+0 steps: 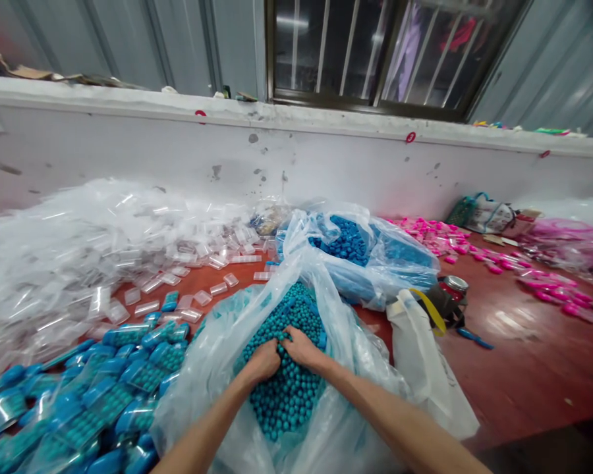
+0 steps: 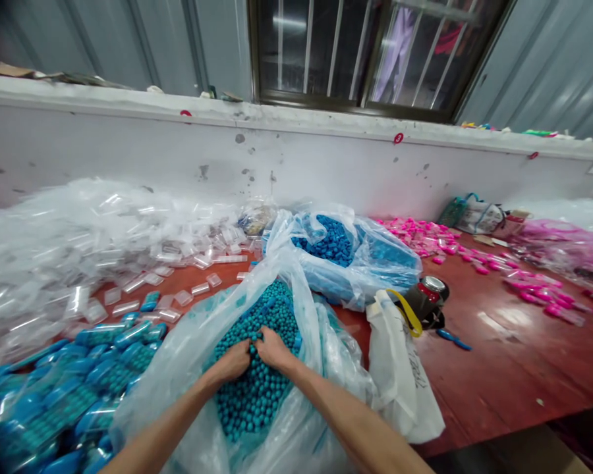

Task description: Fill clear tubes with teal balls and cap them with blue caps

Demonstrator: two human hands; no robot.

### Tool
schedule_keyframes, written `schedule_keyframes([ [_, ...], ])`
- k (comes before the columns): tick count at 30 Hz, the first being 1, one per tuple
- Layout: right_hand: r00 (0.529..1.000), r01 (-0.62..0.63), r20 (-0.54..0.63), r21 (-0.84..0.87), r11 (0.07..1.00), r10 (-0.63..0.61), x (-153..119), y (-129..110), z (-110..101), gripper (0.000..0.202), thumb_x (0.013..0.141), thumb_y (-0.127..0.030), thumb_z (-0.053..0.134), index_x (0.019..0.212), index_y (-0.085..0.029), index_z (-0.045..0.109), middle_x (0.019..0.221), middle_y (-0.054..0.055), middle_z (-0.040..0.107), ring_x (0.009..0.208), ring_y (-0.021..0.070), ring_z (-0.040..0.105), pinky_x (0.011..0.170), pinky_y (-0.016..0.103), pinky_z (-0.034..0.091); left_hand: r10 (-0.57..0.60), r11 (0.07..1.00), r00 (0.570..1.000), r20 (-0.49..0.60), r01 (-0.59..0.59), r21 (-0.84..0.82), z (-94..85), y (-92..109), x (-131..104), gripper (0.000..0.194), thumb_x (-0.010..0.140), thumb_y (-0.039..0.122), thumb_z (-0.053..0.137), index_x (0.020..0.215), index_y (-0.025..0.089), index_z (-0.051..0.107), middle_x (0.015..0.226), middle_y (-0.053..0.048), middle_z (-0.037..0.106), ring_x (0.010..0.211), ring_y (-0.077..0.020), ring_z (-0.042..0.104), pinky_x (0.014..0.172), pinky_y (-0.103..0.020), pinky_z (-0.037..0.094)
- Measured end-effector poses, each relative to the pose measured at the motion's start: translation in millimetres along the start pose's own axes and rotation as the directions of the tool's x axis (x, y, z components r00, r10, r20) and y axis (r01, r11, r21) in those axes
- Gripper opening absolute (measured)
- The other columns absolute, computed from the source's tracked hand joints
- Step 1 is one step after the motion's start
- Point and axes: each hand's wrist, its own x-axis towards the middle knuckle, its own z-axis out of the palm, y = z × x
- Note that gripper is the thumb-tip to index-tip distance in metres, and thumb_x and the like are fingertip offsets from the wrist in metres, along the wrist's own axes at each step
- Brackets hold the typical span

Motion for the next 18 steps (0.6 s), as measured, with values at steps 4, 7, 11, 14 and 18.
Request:
schedule_keyframes([
  [4, 0.991, -0.115, 0.103, 0.349, 0.930, 0.084, -10.9, -3.9, -15.6, 0.022, 0.080, -0.021, 0.040, 0.098, -0.017, 0.052, 0.054, -0.007, 0.043, 0.045, 0.0103, 0.046, 0.036, 0.017, 0.034, -0.074, 0.921, 0.982, 0.174, 0.134, -0.365, -5.4, -7.1, -15.7, 0.029, 0.081, 0.041, 0.036, 0.087, 0.016, 0.050, 0.056, 0.003, 0.048, 0.044, -0.0123, 0.050, 0.045, -0.025, 0.041],
  [7, 0.987, -0.122, 0.144, 0.388, 0.914, 0.071, -20.1, 1.2, -33.5, 0.023, 0.079, -0.021, 0.042, 0.100, -0.018, 0.053, 0.052, -0.008, 0.038, 0.044, 0.0098, 0.042, 0.037, 0.017, 0.031, -0.048, 0.790, 0.977, 0.208, 0.165, -0.590, -11.3, -7.0, -26.7, 0.040, 0.072, 0.054, 0.043, 0.090, 0.018, 0.046, 0.068, 0.003, 0.051, 0.054, -0.0107, 0.054, 0.050, -0.023, 0.041],
  [11, 0.976, 0.208, 0.103, -0.153, 0.966, -0.194, -33.1, 17.7, -51.4, 0.025, 0.081, -0.017, 0.043, 0.101, -0.019, 0.058, 0.077, 0.002, 0.056, 0.067, 0.0147, 0.053, 0.060, 0.026, 0.042, 0.025, 0.426, 0.964, 0.265, 0.229, -0.875, -17.4, -2.2, -36.0, 0.043, 0.059, 0.048, 0.064, 0.083, 0.016, 0.048, 0.074, 0.001, 0.054, 0.060, -0.0099, 0.053, 0.050, -0.020, 0.034],
  [14, 0.937, 0.322, 0.088, -0.588, 0.742, -0.337, -37.5, 30.6, -56.7, 0.024, 0.083, -0.014, 0.043, 0.096, -0.022, 0.061, 0.103, 0.008, 0.054, 0.088, 0.0205, 0.051, 0.071, 0.031, 0.039, 0.024, 0.356, 0.965, 0.263, 0.238, -0.904, -19.5, -0.7, -41.0, 0.037, 0.057, 0.040, 0.068, 0.079, 0.014, 0.053, 0.074, -0.001, 0.058, 0.063, -0.0106, 0.052, 0.054, -0.021, 0.032],
  [18, 0.956, 0.234, 0.066, -0.761, 0.605, -0.286, -30.4, 42.6, -53.4, 0.023, 0.084, -0.009, 0.041, 0.087, -0.018, 0.062, 0.094, 0.011, 0.057, 0.085, 0.0235, 0.052, 0.069, 0.033, 0.038, -0.053, 0.463, 0.976, 0.209, 0.210, -0.861, -18.7, -3.6, -46.8, 0.034, 0.060, 0.043, 0.065, 0.073, 0.014, 0.055, 0.070, 0.000, 0.060, 0.063, -0.0117, 0.052, 0.055, -0.022, 0.030],
])
